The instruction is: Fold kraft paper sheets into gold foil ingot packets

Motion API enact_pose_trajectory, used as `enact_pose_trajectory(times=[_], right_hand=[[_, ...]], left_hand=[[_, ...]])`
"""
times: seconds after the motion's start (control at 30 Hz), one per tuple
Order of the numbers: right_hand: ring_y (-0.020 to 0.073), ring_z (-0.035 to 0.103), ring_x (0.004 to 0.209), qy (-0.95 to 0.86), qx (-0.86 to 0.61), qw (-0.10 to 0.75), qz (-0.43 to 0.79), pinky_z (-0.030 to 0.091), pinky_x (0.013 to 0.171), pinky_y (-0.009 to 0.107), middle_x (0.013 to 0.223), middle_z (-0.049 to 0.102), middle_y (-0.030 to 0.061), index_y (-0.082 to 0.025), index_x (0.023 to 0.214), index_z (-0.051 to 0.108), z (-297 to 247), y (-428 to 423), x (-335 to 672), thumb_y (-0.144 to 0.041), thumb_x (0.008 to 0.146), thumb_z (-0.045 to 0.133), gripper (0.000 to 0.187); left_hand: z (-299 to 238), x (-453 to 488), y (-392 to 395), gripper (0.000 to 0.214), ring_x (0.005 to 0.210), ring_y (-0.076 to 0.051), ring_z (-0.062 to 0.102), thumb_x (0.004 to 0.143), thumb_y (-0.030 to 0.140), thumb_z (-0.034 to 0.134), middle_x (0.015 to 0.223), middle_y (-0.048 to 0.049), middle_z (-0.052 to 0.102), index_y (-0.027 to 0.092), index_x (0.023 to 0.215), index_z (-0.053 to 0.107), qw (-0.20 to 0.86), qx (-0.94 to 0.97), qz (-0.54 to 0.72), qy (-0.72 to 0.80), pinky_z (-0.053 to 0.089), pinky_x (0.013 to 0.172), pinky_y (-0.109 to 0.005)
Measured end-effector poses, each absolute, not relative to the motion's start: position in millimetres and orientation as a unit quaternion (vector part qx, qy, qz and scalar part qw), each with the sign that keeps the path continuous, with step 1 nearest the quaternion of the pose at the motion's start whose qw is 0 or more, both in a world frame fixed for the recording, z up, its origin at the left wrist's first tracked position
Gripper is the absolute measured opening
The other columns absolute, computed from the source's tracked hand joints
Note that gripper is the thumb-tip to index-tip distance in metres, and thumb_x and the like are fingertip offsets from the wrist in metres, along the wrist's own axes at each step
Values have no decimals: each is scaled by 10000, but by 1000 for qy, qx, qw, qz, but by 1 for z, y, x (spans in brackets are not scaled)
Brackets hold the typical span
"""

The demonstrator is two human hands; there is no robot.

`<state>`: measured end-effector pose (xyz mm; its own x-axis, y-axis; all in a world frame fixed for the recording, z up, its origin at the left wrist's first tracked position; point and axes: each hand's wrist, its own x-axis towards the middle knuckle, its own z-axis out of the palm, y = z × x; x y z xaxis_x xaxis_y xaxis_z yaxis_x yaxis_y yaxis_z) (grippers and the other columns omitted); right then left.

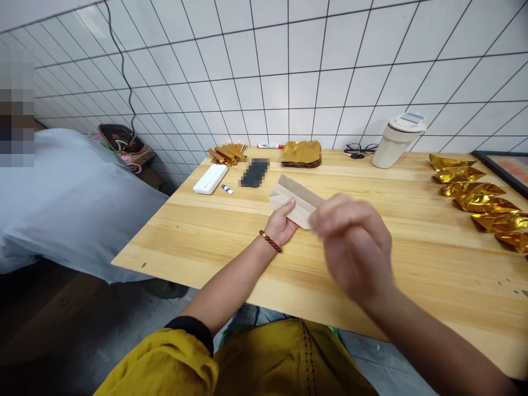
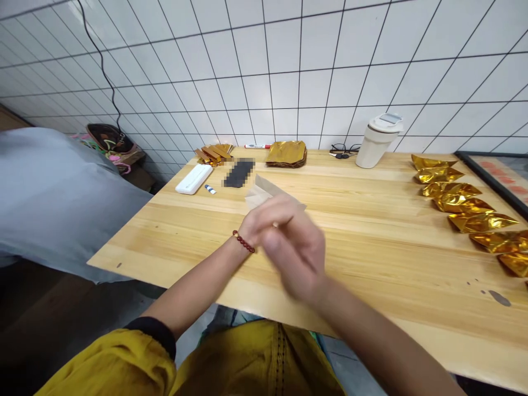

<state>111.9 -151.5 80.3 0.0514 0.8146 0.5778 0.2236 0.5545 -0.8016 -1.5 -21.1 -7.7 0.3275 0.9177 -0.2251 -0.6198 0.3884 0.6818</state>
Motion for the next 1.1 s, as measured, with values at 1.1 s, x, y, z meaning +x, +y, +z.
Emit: enact_pose_trajectory(times=[1.1], right_hand=[[302,562,1181,-813,-412,410,-5,344,992,482,1248,654,79,-267,1310,555,-7,-83,161,-391,915,552,414]], left_hand=[[-2,-4,-25,620,1042,-283,663,877,682,416,982,-149,721,120,968,663,833,197,473,208,487,981,-449]])
